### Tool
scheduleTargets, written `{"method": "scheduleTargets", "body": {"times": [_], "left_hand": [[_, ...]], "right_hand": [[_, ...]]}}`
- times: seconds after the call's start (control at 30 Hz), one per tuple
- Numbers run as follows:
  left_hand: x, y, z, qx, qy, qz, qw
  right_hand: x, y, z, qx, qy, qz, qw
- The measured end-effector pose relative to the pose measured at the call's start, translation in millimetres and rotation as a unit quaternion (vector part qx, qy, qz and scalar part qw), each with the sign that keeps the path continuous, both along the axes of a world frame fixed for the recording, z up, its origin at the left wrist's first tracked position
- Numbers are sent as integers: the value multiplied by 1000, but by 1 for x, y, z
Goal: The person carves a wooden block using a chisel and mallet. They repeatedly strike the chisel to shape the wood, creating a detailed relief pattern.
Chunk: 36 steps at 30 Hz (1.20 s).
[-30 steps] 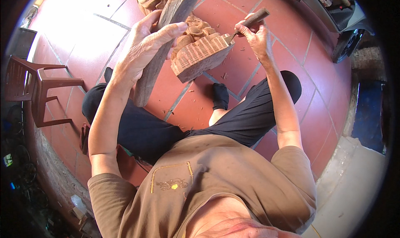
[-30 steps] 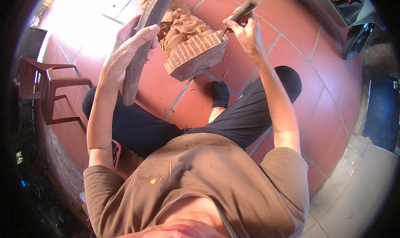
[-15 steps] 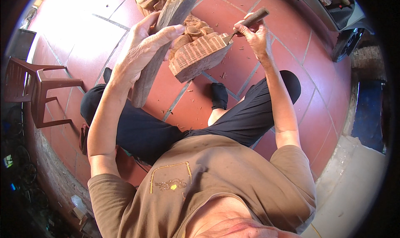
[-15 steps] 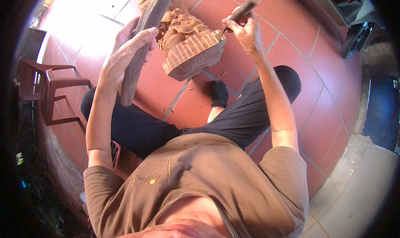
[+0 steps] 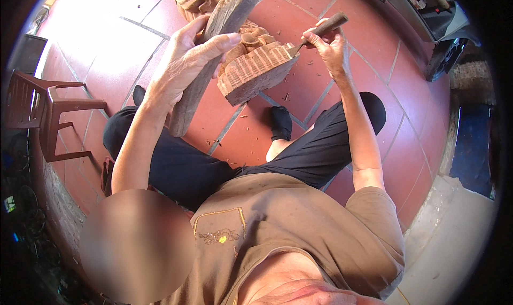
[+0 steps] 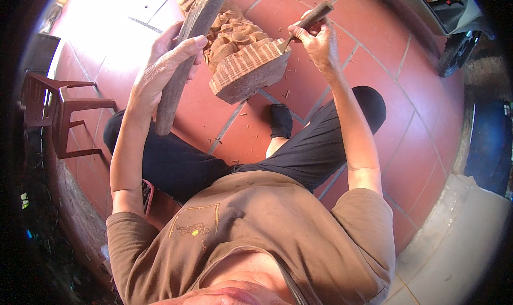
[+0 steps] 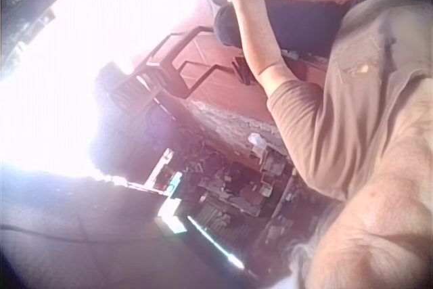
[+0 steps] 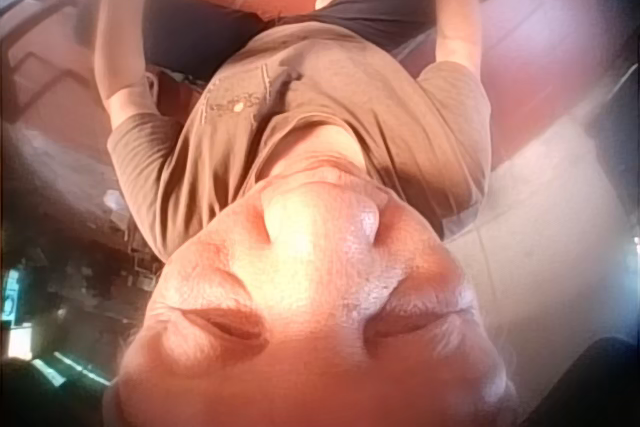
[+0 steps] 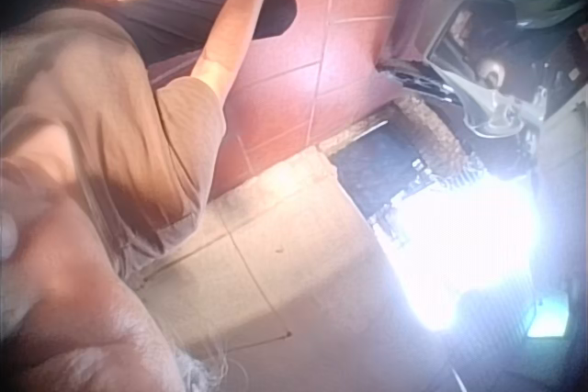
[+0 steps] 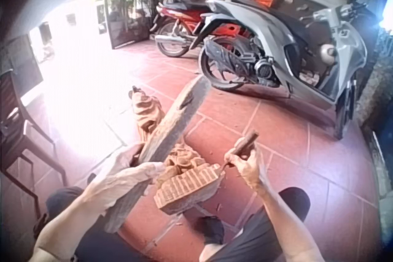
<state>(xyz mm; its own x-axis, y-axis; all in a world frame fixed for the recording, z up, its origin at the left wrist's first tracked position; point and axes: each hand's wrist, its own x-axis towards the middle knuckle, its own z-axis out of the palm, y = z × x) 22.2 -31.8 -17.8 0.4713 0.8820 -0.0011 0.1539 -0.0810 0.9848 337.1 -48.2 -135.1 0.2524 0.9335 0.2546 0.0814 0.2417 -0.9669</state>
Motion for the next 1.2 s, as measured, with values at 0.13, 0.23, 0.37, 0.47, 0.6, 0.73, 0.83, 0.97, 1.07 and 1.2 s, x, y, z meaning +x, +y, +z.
{"method": "scheduleTargets", "body": {"times": [0.13, 0.23, 0.37, 0.47, 0.6, 0.73, 0.83, 0.97, 1.07, 1.2], "left_hand": [[0, 1, -3, 11, 3, 2, 1000], [2, 0, -1, 11, 4, -5, 1000], [6, 5, -4, 71, 29, -28, 997], [22, 11, -3, 221, 1, -36, 975], [49, 19, 25, 348, -13, -76, 934], [76, 24, 68, 352, -14, -165, 921], [82, 25, 70, 353, 155, -175, 906], [82, 35, 69, 285, 352, -209, 867], [88, 27, 91, 251, 321, -208, 889], [99, 40, 89, 330, 112, -218, 912]], "right_hand": [[0, -1, 1, -5, -16, -7, 1000], [-3, -3, 4, 0, -19, -4, 1000], [-13, -6, 11, 17, -55, -14, 998], [-20, -7, 17, -3, -130, -38, 991], [-27, -11, 26, -8, -136, -61, 989], [-21, -10, 20, -5, -134, -68, 989], [-19, -10, 19, 8, -132, -59, 990], [-20, -8, 17, 5, -135, -66, 989], [-20, -8, 13, 18, -125, -62, 990], [-14, -5, 10, 27, -144, -67, 987]]}}
